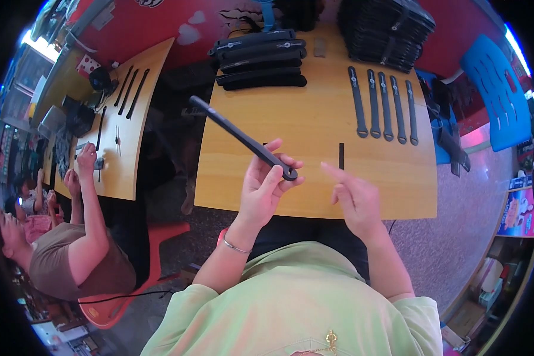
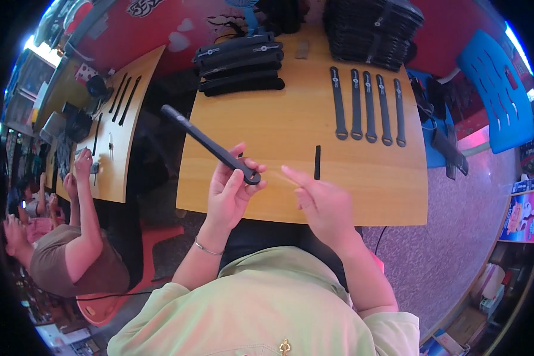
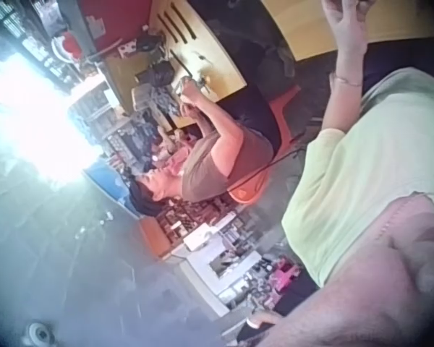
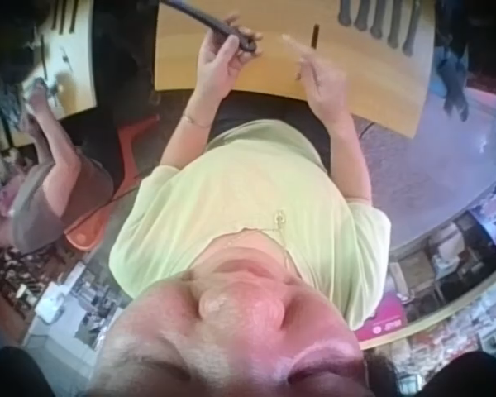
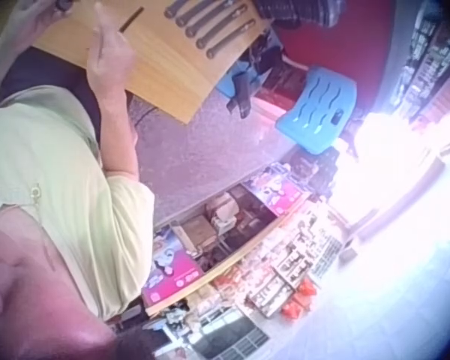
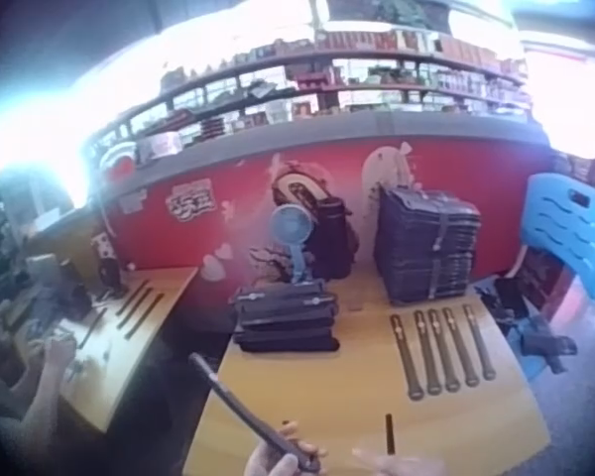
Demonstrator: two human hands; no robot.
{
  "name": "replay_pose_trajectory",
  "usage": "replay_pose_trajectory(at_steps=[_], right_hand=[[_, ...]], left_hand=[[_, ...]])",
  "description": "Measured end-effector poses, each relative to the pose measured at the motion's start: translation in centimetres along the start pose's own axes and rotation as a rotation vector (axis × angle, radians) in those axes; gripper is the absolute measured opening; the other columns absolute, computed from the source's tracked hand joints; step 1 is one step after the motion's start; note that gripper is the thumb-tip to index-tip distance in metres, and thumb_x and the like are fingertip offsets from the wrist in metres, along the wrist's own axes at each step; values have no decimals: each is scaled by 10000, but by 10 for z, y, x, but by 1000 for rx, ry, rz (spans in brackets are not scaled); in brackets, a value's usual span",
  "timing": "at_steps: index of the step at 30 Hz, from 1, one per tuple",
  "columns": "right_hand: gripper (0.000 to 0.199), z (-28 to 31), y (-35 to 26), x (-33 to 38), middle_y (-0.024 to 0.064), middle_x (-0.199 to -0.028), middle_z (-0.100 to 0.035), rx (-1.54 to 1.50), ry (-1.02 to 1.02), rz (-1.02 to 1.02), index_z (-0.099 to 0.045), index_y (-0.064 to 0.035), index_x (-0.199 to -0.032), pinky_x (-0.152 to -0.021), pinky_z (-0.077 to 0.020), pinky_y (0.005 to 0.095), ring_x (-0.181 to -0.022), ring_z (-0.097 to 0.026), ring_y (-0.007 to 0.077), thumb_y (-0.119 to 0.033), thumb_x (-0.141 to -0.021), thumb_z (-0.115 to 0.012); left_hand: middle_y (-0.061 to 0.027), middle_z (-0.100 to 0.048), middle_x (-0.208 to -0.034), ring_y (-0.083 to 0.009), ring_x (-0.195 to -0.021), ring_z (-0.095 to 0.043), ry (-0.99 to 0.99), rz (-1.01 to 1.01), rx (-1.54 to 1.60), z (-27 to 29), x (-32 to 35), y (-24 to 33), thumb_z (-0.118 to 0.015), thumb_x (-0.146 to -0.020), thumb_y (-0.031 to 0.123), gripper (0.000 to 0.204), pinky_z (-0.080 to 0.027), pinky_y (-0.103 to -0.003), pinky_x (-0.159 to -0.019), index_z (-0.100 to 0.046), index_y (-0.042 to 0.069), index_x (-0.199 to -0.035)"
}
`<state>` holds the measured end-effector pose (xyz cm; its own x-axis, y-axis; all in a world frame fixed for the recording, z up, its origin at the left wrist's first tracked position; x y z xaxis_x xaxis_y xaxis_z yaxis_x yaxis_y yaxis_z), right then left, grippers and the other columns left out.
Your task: Assembling black flexible straps by inserting components and inspecting the finish.
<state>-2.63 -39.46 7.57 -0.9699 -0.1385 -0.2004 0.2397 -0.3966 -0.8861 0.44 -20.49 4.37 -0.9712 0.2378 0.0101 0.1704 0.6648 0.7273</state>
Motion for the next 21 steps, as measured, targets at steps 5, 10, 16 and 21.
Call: replay_pose_trajectory(at_steps=[5,10,16,21], right_hand=[[426,-7,-3,7,63,-704,-614,305,-81,179,-564,-163,-1229,-546,-447,340,-616,-586,232,-93,-810,-599],[410,-12,10,20,59,-711,-620,274,1,150,-574,-163,-1215,-546,-450,342,-620,-595,223,-86,-813,-594],[402,-10,13,25,62,-695,-618,266,21,144,-579,-167,-1209,-535,-448,342,-605,-593,225,-85,-815,-594],[410,-6,9,24,79,-668,-623,269,32,136,-613,-111,-1167,-571,-485,326,-598,-620,220,31,-787,-555]], left_hand=[[-105,-535,-1104,-315,-1125,-538,-26,-70,-12,-9,2,-1,-505,-919,47,454,-527,-399,-891,-351,83,-1345],[-94,-555,-1101,-318,-1107,-556,-56,-43,-14,-12,6,-4,-554,-896,46,493,-520,-399,-898,-355,86,-1345],[-92,-561,-1103,-310,-1066,-580,4,-60,-82,-14,10,-7,-562,-893,47,498,-527,-387,-873,-355,73,-1346],[-78,-554,-1087,-293,-1050,-588,-1,-108,-104,-17,11,-11,-572,-889,49,478,-523,-382,-876,-376,69,-1325]])
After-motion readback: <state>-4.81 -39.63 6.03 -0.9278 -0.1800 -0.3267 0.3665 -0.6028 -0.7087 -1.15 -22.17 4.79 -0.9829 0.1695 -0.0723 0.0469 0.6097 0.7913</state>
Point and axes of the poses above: each hand's wrist, its own x-axis away from the middle knuckle, its own z-axis out of the back of the hand, y = z × x, the point moved 2 cm from there along -x, towards the middle knuckle
